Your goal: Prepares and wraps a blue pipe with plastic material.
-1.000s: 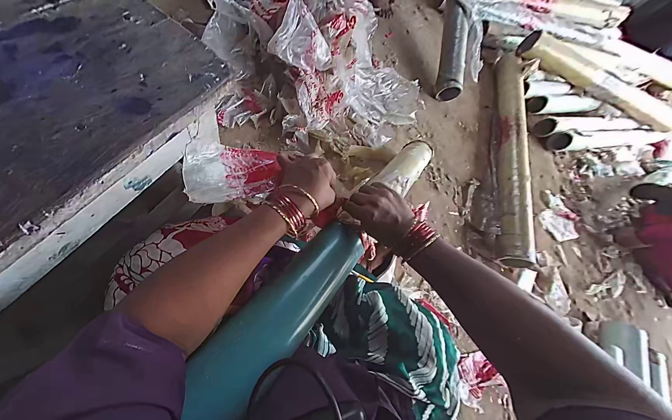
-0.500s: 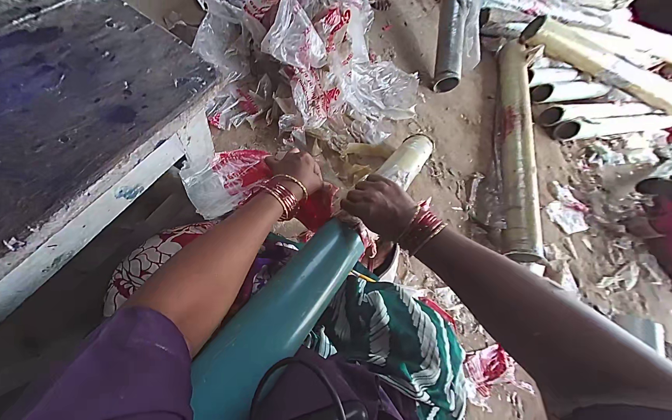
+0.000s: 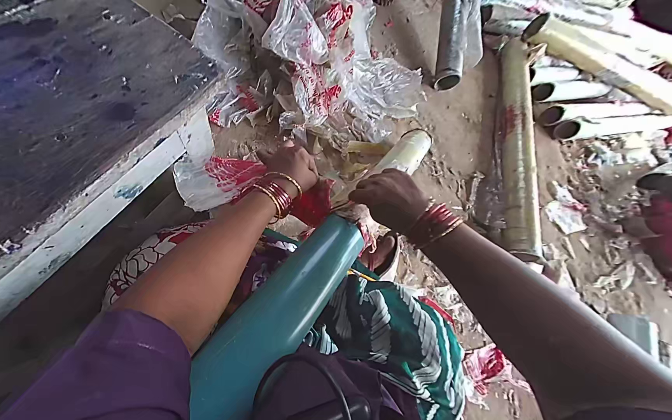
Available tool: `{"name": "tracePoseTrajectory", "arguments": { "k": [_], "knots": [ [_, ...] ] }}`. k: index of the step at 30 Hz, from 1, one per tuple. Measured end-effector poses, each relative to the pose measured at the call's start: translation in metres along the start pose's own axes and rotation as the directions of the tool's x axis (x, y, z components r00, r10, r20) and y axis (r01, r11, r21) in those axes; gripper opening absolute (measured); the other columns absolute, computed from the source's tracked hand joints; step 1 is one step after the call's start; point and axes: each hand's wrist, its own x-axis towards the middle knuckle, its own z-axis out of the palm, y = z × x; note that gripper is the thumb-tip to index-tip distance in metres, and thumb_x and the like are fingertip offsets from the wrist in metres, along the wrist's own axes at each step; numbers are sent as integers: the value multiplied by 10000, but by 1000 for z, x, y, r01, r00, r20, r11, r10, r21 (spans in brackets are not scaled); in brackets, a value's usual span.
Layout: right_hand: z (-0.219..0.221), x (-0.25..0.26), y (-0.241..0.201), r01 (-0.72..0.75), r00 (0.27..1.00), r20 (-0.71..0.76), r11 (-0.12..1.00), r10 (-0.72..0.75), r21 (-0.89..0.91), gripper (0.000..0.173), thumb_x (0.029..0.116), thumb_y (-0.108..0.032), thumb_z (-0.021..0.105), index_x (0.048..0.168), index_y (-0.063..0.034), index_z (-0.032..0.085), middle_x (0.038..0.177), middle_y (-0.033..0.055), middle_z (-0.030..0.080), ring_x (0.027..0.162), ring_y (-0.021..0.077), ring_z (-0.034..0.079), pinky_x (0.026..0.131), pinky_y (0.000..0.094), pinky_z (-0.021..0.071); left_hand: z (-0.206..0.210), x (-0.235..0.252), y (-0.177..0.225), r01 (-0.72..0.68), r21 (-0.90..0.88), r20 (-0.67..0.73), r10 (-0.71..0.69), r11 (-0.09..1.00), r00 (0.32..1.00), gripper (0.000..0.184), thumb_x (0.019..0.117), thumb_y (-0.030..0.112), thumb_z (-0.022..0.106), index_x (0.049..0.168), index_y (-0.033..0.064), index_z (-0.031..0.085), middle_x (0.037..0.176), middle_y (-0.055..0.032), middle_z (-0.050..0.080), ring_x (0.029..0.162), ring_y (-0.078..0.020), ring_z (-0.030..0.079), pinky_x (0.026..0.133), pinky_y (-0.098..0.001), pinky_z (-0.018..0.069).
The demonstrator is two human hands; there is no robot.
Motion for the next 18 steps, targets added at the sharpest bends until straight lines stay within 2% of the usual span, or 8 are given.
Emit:
{"name": "tracePoseTrajectory", "arguments": {
  "k": [2,4,7,8,9,11,13,18],
  "knots": [
    [-23,-13,-8,-310,947,117,946,299,92,201,978,21,549,994,-10,747,988,218,725,963,431,707,789,624,536,0,6,1,14,-2,21,-14,1000,1000,187,942,309,716,994,154,807,1207,-130,703,1289,-348,546,1050,-737,261],
    [-41,-20,-23,-512,857,212,822,469,248,218,1024,-24,532,1077,-3,742,1027,227,721,996,422,691,824,624,513,-2,2,4,-32,-1,18,32,999,999,235,933,353,745,974,129,803,1203,-157,691,1291,-377,534,1061,-763,240],
    [-39,-14,-51,-669,741,306,622,597,407,254,1022,-59,538,1209,22,689,969,221,704,931,384,678,831,591,507,-10,-13,7,-75,31,22,74,997,997,221,932,356,744,967,147,806,1185,-137,702,1285,-361,532,1070,-729,238],
    [-35,-13,-61,-697,707,300,557,641,452,315,1015,-81,550,1292,9,669,966,217,711,909,374,683,828,588,519,-11,-18,8,-79,39,22,78,996,997,223,931,364,744,971,154,808,1178,-126,707,1287,-355,529,1069,-718,239],
    [-31,-12,-70,-705,683,270,515,679,489,318,1017,-103,556,1292,2,677,936,207,722,863,359,694,807,578,536,-13,-23,9,-79,46,24,78,996,997,238,930,380,745,975,155,806,1179,-124,706,1295,-354,522,1073,-714,238],
    [-25,-10,-87,-697,646,180,477,742,536,249,1040,-125,527,1063,-4,744,813,161,719,743,310,682,725,535,526,-15,-31,11,-80,66,17,80,995,997,267,931,415,734,969,160,805,1173,-124,705,1294,-348,518,1065,-673,255],
    [-21,-5,-96,-717,611,170,450,773,532,290,1046,-137,514,943,-9,753,787,148,715,737,305,667,722,540,503,-15,-38,12,-90,61,7,89,994,996,274,932,400,731,957,135,799,1188,-150,694,1305,-364,511,1071,-669,258],
    [-10,7,-114,-785,527,227,368,819,498,231,975,-172,579,886,15,682,826,227,666,786,406,658,662,610,496,-12,-45,14,-128,57,-24,130,990,991,216,912,339,728,934,132,786,1211,-134,687,1311,-356,504,1042,-652,281]
  ]
}}
